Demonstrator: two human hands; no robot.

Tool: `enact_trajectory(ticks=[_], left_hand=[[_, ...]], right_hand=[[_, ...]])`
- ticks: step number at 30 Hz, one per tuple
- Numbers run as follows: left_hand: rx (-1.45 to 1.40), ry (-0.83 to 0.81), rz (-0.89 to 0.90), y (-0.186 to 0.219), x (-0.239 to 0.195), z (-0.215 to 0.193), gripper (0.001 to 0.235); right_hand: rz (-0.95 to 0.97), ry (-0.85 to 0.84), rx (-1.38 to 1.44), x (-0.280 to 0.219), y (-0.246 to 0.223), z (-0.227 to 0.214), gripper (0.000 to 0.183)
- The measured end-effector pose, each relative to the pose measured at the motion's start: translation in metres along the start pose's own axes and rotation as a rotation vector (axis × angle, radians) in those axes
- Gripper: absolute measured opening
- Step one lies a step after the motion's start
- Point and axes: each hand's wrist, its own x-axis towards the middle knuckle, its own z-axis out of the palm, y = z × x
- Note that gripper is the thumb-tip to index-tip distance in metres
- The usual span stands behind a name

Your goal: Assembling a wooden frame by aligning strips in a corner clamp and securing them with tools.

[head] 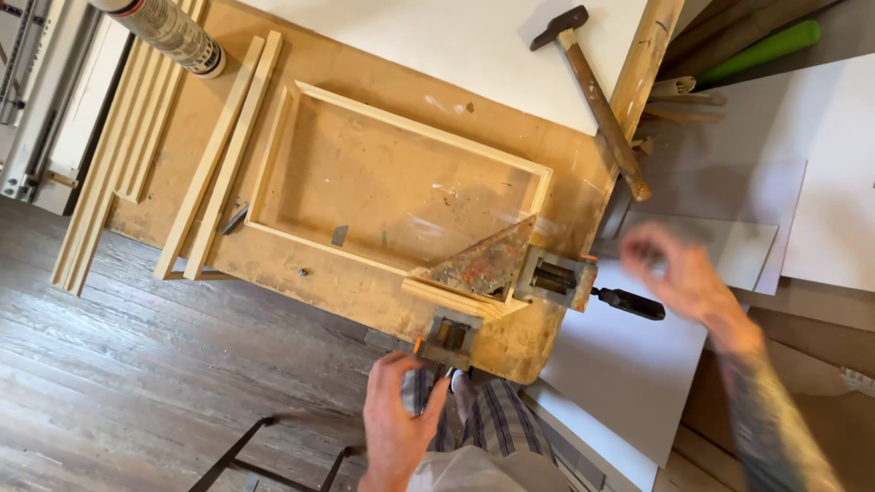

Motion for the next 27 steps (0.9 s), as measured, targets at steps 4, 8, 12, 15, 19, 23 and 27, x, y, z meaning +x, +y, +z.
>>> enact_trajectory(ticks=[4, 8, 12, 15, 19, 23, 27], left_hand=[[-0.290, -0.323, -0.597, -0.022, -0.027, 0.017, 0.053], [-0.134, -0.377, -0.621, -0.059, -0.037, 0.061, 0.083], [-0.075, -0.303, -0.608, -0.064, -0.043, 0.071, 0.053], [-0.284, -0.321, -0.428, -0.099, -0.050, 0.094, 0.044], [-0.391, -0.399, -0.785, -0.065, -0.029, 0.063, 0.020], [-0.602, -0.504, -0.886, -0.048, -0.019, 0.039, 0.026], [-0.895, -0.810, -0.728, -0.066, -0.029, 0.037, 0.057]], right_hand=[[0.500, -0.893, -0.146, -0.020, 0.019, 0.015, 0.044], [0.539, -0.952, 0.030, -0.011, 0.023, 0.033, 0.047], [0.437, -0.818, -0.127, -0.030, 0.067, 0.055, 0.057], [0.264, -0.637, -0.238, -0.050, 0.076, 0.064, 0.041], [0.324, -0.566, -0.345, -0.063, 0.060, 0.061, 0.029], [0.448, -0.527, -0.483, -0.078, 0.039, 0.060, 0.032], [0.280, -0.378, -0.846, -0.092, 0.095, 0.082, 0.033]])
